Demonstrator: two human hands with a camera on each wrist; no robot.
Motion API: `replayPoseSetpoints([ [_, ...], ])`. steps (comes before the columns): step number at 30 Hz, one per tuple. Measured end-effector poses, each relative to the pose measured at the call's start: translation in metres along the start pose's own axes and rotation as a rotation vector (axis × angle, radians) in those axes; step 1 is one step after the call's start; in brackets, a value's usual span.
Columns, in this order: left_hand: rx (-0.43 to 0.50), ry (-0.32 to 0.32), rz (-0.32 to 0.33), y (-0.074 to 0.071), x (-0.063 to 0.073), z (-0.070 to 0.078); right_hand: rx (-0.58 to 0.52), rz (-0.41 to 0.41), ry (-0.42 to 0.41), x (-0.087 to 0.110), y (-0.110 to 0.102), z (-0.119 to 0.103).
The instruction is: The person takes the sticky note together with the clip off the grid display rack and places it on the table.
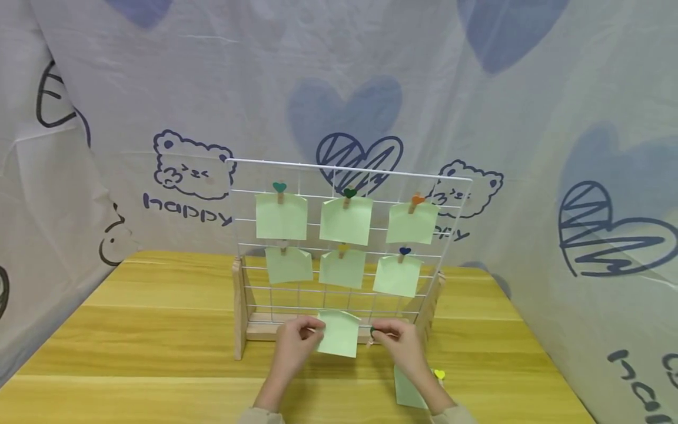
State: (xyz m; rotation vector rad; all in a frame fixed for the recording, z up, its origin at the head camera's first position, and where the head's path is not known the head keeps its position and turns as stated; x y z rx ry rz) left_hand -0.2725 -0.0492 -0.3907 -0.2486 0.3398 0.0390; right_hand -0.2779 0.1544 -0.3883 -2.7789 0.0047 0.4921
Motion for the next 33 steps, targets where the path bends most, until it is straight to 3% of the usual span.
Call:
replayPoseSetpoints([
  [11, 0.009, 0.023, -0.040, 0.015, -0.001, 0.001, -0.010, -0.015, 0.106, 0.005, -0.014, 0.018],
  [24, 0.000, 0.046, -0.090, 0.037, 0.004, 0.000, 0.055, -0.042, 0.121, 0.009, -0.027, 0.033],
  [33, -0.021, 0.026, -0.108, 0.050, 0.007, -0.004, 0.092, -0.087, 0.144, 0.013, -0.034, 0.048],
])
Point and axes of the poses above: each hand's wrist, its own x-axis away from the middle knuckle, its own y-axis out of the palm, z = x × y, the point moved 9 cm from there along -x, towards the middle knuckle, and after that the axes turned 1 degree about y, right-handed, at the moved point
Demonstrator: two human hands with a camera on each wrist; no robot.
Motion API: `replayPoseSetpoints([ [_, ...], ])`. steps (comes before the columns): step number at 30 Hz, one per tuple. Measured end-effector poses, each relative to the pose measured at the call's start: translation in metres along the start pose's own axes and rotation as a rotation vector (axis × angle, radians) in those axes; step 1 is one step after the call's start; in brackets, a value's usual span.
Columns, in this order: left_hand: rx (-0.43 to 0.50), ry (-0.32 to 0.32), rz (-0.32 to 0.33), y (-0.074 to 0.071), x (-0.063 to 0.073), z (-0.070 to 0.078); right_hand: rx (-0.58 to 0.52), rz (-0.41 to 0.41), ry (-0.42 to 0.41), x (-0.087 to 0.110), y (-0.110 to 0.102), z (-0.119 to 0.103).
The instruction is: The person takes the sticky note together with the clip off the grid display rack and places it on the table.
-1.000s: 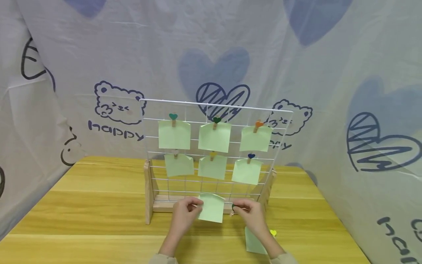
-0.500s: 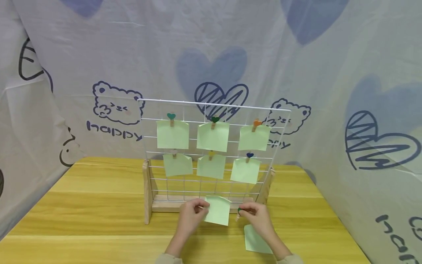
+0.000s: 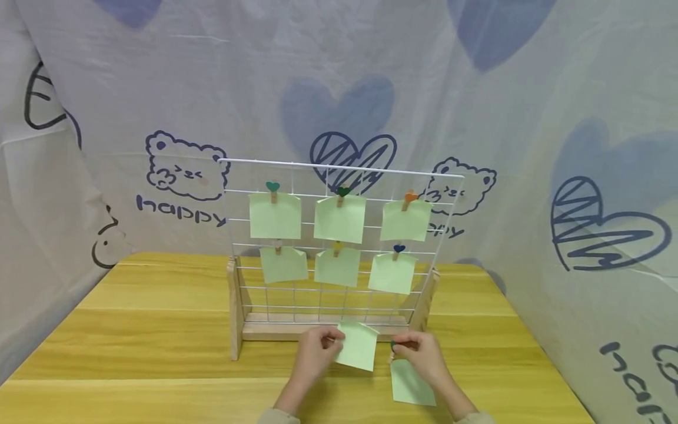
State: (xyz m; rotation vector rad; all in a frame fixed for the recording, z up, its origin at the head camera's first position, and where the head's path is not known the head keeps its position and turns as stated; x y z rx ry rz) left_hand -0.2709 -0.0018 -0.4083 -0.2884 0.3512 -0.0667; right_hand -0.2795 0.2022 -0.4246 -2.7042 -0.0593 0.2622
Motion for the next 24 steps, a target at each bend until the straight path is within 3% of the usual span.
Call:
replayPoseSetpoints([
  [17, -0.041, 0.000, -0.091, 0.030, 0.000, 0.000, 0.050, -0.049, 0.077, 0.002, -0.011, 0.012],
  [24, -0.044, -0.024, -0.115, 0.038, 0.001, -0.006, 0.056, -0.086, 0.055, 0.002, -0.009, 0.014],
])
Point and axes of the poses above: each hand's wrist, its own x-axis away from the middle knuckle, its own y-axis out of the palm, z = x × y, the point moved 9 cm from there along -x, towards the middle knuckle, and after that the axes turned 1 degree about y, right-handed, at the moved point
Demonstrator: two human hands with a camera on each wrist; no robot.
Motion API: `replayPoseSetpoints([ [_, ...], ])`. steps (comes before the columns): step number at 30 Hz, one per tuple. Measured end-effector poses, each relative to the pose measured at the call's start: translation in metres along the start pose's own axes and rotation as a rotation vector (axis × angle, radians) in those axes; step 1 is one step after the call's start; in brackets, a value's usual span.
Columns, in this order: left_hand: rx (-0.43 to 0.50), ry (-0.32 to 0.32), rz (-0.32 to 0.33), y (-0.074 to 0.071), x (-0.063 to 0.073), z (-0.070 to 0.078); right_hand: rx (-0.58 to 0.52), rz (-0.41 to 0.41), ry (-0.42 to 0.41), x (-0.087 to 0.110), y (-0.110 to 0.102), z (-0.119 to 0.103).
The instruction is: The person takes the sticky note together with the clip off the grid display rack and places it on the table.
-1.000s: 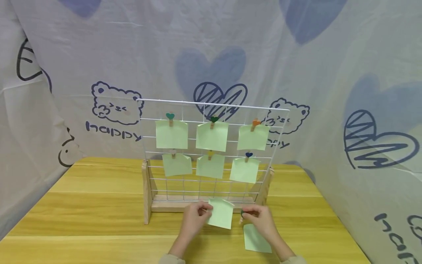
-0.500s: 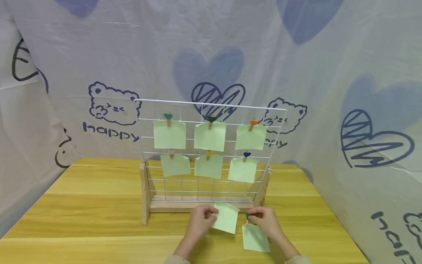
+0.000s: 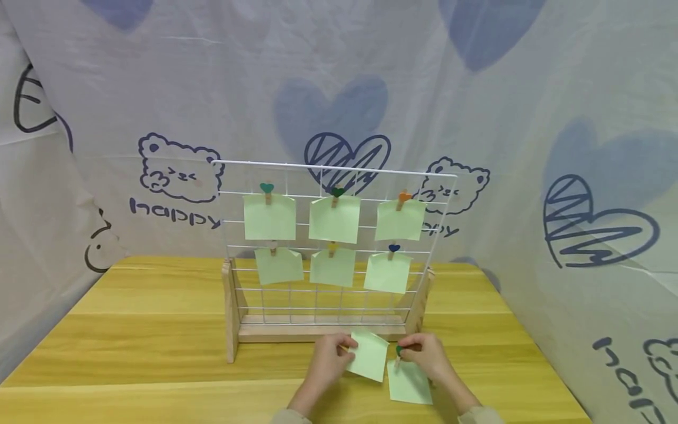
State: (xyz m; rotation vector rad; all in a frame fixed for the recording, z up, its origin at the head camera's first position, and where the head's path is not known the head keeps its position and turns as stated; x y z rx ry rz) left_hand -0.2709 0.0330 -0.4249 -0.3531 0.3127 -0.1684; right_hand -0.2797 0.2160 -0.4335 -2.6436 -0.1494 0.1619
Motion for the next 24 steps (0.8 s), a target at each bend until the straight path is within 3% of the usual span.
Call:
replayPoseSetpoints([
  [6, 0.000, 0.001, -0.008, 0.002, 0.000, -0.004, 0.010, -0.031, -0.015, -0.003, 0.008, 0.000],
  [17, 0.051, -0.064, -0.046, 0.002, 0.003, -0.015, -0.025, -0.109, -0.021, -0.004, 0.024, 0.002],
  [24, 0.006, -0.088, -0.063, 0.002, 0.004, -0.019, 0.040, -0.152, -0.017, -0.005, 0.033, 0.005],
])
Point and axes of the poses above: each hand's wrist, its own x-axis away from the middle knuckle, its own y-axis out of the palm, z = x × y, the point moved 9 cm from there along -x, towards the middle knuckle, and after that the axes turned 1 degree about y, right-handed, at the moved point
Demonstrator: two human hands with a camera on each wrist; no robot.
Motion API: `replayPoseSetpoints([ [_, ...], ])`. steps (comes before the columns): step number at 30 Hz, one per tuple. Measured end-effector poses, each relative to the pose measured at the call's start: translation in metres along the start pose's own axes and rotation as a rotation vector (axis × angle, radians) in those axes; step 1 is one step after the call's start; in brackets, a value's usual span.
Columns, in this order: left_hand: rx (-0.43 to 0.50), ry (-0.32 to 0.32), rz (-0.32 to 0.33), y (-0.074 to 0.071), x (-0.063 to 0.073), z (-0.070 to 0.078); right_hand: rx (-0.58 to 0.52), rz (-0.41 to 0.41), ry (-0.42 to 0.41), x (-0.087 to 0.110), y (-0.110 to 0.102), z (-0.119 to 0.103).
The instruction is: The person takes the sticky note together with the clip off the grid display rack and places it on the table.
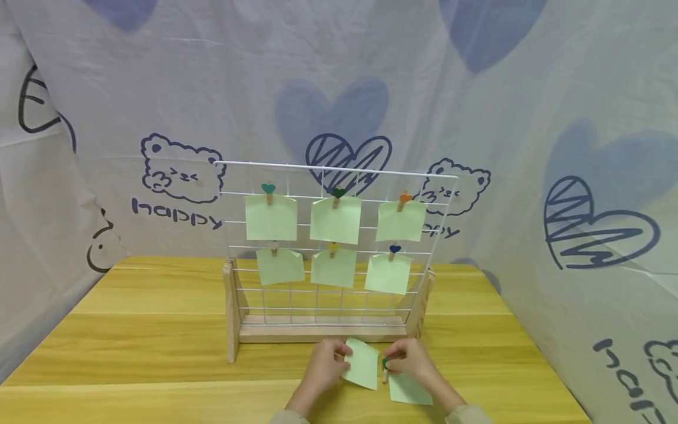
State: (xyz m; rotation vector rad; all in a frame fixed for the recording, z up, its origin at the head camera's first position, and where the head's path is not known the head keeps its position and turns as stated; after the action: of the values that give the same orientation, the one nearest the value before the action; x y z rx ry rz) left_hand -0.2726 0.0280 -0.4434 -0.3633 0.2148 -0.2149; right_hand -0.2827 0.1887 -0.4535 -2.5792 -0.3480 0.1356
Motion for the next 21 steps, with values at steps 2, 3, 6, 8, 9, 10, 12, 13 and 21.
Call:
replayPoseSetpoints([
  [2, -0.019, -0.010, -0.010, 0.000, 0.001, -0.001, 0.012, -0.001, 0.006, 0.000, 0.002, 0.001],
  [3, -0.031, -0.011, -0.014, 0.000, 0.001, -0.001, 0.017, 0.000, 0.008, 0.000, 0.003, 0.001],
  [6, -0.056, -0.021, -0.026, 0.000, 0.002, -0.002, 0.024, -0.006, 0.004, 0.000, 0.006, -0.001],
  [8, -0.073, -0.023, -0.034, 0.000, 0.003, -0.002, 0.026, -0.014, 0.004, 0.000, 0.008, -0.002],
  [9, -0.086, -0.021, -0.036, -0.001, 0.003, -0.002, 0.031, -0.018, -0.001, 0.000, 0.009, -0.002],
  [10, -0.097, -0.023, -0.040, -0.001, 0.003, -0.003, 0.041, -0.021, -0.003, 0.000, 0.009, -0.003],
  [12, -0.129, -0.016, -0.052, -0.001, 0.004, -0.003, 0.073, -0.022, -0.004, 0.000, 0.011, -0.004],
  [13, -0.147, -0.012, -0.060, -0.001, 0.004, -0.002, 0.092, -0.019, -0.005, 0.000, 0.011, -0.004],
  [21, -0.225, -0.012, -0.124, 0.001, 0.006, -0.002, 0.148, -0.026, -0.014, -0.001, 0.015, -0.003],
])
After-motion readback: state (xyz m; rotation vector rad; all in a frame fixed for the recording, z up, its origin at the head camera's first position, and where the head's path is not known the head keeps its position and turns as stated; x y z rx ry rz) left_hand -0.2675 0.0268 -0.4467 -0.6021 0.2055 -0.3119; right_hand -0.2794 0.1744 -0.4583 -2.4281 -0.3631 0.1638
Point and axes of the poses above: each hand's wrist, its own x-axis away from the middle knuckle, its own y-axis out of the palm, z = x × y, the point moved 9 cm from there along -x, towards the middle knuckle, and after that the axes turned 1 degree about y, right-handed, at the moved point
